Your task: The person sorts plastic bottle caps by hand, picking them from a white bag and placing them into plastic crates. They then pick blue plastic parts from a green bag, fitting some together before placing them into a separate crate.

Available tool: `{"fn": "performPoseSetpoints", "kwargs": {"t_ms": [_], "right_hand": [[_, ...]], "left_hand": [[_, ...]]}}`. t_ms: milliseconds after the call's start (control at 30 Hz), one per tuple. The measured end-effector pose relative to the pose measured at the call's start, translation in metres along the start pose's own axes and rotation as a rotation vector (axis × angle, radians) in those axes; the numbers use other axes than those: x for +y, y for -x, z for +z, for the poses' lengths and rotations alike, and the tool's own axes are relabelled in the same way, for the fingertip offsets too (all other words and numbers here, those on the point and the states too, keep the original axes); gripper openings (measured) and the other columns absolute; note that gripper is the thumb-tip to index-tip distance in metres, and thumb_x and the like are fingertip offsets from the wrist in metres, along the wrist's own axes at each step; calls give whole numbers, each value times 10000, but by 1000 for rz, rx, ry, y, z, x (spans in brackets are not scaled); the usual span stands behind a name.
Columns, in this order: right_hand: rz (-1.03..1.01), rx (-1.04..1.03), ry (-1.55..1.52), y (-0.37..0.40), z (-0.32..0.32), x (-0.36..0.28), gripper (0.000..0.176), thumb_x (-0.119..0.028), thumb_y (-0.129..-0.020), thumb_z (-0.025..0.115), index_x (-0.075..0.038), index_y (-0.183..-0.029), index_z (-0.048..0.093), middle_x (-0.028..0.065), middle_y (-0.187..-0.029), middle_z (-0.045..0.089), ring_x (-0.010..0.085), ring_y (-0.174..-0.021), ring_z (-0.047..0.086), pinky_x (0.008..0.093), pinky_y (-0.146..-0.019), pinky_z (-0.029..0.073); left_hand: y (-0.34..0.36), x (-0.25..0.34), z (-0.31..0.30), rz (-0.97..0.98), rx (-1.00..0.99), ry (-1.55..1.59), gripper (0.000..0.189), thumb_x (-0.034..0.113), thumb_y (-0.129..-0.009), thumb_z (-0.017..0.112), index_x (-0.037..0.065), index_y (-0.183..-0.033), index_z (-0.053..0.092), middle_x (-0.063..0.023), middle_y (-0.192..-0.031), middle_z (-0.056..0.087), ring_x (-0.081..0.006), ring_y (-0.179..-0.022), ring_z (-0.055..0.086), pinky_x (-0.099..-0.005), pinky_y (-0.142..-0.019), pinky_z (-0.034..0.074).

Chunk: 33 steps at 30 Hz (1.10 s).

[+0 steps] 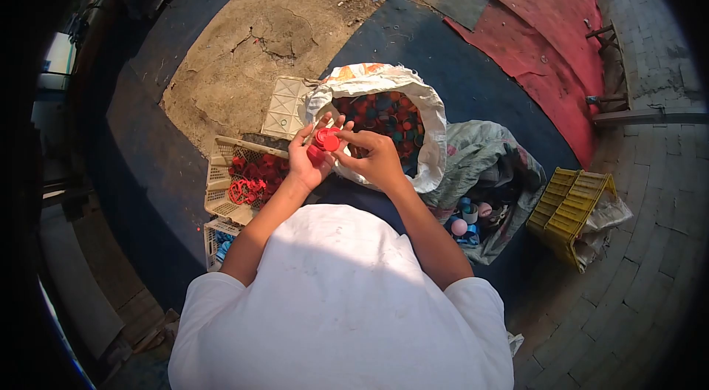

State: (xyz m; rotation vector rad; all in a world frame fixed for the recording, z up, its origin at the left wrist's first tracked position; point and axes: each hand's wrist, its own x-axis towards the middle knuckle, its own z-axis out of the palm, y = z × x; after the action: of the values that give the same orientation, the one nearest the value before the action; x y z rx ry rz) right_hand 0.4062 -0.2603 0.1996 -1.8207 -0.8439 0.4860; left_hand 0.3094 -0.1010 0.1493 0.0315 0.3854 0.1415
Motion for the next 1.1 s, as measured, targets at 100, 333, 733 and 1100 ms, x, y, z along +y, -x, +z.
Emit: {"fn": "performPoseSetpoints", "kwargs": {"t_ms": [100, 333, 733, 1100], "right_hand": [[-210, -24, 161, -2, 9, 2, 479, -179, -781, 829, -167, -1251, 735, 38, -827, 649, 115, -676, 595, 255, -576, 452], [-108, 232, 12, -10, 17, 9, 431, -250, -860, 723, -110, -1264, 673, 107, -1121, 576, 247, -1067, 530, 357, -950, 440], [232, 390, -1297, -46, 69, -20, 575, -429, -1014, 471, -30, -1424, 521, 123, -1392, 569, 236, -1270, 551, 375, -1111, 399], [319, 202, -1396, -28, 82, -26, 551, -359, -982, 489, -1, -1400, 515, 130, -1386, 568, 248, -1328, 508, 393, -1153, 360]], "left_hand": [[-1, -5, 4, 7, -21, 14, 403, 274, -1001, 508, 42, -1328, 549, -202, -1384, 562, -391, -1372, 480, -497, -1141, 435], [-2, -3, 4, 81, -31, 4, 392, 286, -1019, 496, 40, -1316, 571, -187, -1398, 576, -343, -1306, 549, -462, -1125, 449], [4, -25, 53, 492, -72, -597, 527, 248, -998, 432, -35, -1443, 440, -177, -1507, 486, -263, -1453, 402, -395, -1214, 291], [27, -28, 35, 771, 81, -487, 385, 202, -965, 464, -40, -1257, 529, -226, -1431, 542, -308, -1373, 495, -430, -1183, 351]]}}
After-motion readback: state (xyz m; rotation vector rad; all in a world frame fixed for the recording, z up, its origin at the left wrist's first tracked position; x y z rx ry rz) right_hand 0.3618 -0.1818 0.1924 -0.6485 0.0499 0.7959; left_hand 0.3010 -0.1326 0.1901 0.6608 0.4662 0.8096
